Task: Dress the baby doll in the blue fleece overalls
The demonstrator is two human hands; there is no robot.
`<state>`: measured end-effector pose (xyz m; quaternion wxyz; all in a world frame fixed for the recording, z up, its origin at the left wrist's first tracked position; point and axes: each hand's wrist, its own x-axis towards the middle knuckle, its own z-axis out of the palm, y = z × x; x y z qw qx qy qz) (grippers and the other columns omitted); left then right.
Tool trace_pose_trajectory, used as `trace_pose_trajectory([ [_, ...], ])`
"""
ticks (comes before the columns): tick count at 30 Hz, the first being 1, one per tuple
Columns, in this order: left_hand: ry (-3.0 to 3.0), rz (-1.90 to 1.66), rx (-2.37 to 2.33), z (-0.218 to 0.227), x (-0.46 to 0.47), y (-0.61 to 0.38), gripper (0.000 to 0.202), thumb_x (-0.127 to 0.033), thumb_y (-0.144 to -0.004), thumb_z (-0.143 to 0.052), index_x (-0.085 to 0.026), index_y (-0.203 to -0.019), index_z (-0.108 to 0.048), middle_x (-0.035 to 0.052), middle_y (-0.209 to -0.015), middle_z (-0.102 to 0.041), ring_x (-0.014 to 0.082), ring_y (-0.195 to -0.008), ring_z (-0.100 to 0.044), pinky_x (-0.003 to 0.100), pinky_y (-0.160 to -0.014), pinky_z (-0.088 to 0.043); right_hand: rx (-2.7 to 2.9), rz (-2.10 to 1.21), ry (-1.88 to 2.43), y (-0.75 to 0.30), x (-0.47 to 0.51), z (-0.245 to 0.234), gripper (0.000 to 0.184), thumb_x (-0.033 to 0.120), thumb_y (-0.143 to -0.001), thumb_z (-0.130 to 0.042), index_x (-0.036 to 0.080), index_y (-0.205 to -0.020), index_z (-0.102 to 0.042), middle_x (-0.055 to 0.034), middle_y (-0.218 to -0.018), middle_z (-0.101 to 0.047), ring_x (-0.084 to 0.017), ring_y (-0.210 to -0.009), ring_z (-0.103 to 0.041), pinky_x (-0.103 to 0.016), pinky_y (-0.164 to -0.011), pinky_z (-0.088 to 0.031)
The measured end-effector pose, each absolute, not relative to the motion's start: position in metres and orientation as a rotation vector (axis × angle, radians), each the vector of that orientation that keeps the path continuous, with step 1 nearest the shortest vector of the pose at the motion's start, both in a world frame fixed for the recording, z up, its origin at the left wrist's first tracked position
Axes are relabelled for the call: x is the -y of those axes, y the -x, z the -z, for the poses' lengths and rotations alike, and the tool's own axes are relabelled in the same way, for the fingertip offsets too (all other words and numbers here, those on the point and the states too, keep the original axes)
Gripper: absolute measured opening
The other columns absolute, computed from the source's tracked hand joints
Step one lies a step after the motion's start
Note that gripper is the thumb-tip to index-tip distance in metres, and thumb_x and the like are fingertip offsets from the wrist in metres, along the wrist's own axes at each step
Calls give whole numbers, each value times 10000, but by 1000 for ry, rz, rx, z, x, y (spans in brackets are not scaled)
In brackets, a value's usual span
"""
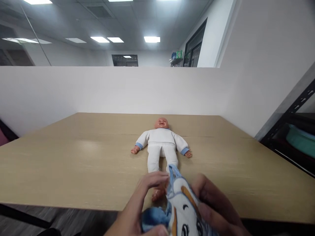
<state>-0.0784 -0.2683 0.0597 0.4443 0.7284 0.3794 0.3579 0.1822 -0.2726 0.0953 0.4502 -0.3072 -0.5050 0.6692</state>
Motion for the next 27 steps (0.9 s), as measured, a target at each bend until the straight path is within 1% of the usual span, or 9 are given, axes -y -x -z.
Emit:
trace_pose_trajectory([
  [4, -1736, -901, -596, -100, 204, 71, 675, -519, -866, -839, -270, -1435, -573, 82, -1287, -675, 280, -1198, -645, 380, -1068, -525, 1373, -1621, 652, -177, 233, -140, 293, 481, -976, -728, 242, -969, -558, -21, -879, -675, -156, -737, -594, -256, -665, -475],
  [8, -1984, -969, -486, -143, 147, 70, 228, -354, -899, -829, -185, -1005, -718, 22, -924, -670, 179, -901, -618, 274, -863, -527, 1684, -1346, 664, -184, 184, -162, 190, 429, -1029, -674, 267, -1022, -574, -16, -970, -645, -166, -852, -607, -257, -750, -508],
  [10, -2083, -1057, -387, -163, 123, 70, 123, -300, -948, -773, -189, -967, -724, 49, -1011, -688, 193, -988, -635, 298, -942, -519, 1771, -1139, 602, -187, 153, -168, 191, 434, -1010, -694, 287, -1074, -589, -45, -1208, -639, -221, -1104, -626, -317, -922, -540],
  [12, -2175, -1042, -294, -178, 104, 70, 102, -266, -989, -710, -188, -925, -724, 96, -1189, -690, 226, -1126, -651, 340, -1029, -511, 1773, -966, 463, -187, 122, -172, 318, 477, -960, -741, 322, -1185, -580, -50, -1499, -536, -291, -1390, -520, -414, -1107, -495],
  [15, -2248, -962, -204, -193, 87, 66, 153, -260, -1011, -669, -188, -880, -704, 129, -1362, -674, 264, -1239, -656, 402, -1105, -501, 1762, -920, 356, -186, 87, -173, 572, 531, -937, -746, 383, -1426, -488, -29, -1662, -417, -307, -1502, -434, -476, -1227, -406],
  [19, -2222, -959, -268, -195, 78, 64, 102, -268, -1028, -654, -211, -966, -713, 89, -1162, -737, 210, -1069, -709, 342, -998, -557, 1898, -1127, 423, -191, 71, -170, 597, 548, -978, -710, 354, -1502, -500, -55, -1356, -608, -245, -1187, -626, -363, -1029, -533],
  [23, -2201, -909, -376, -187, 68, 70, 189, -360, -1035, -653, -205, -932, -686, 45, -845, -676, 170, -821, -669, 255, -722, -558, 1916, -1074, 563, -203, 67, -163, 263, 445, -976, -761, 260, -1137, -666, -12, -973, -621, -164, -863, -602, -245, -767, -508],
  [25, -2207, -939, -471, -183, 60, 73, 239, -402, -1050, -631, -194, -939, -669, 31, -818, -657, 148, -761, -639, 228, -654, -529, 1892, -1149, 565, -209, 62, -160, 232, 455, -997, -733, 235, -1007, -658, 3, -867, -613, -146, -786, -587, -228, -713, -491],
  [27, -2193, -1005, -554, -179, 52, 75, 248, -414, -1068, -606, -192, -969, -652, 3, -807, -628, 113, -703, -594, 194, -611, -495, 1887, -1309, 576, -213, 56, -159, 276, 507, -1012, -694, 234, -1047, -669, 4, -855, -622, -143, -768, -597, -228, -703, -501],
])
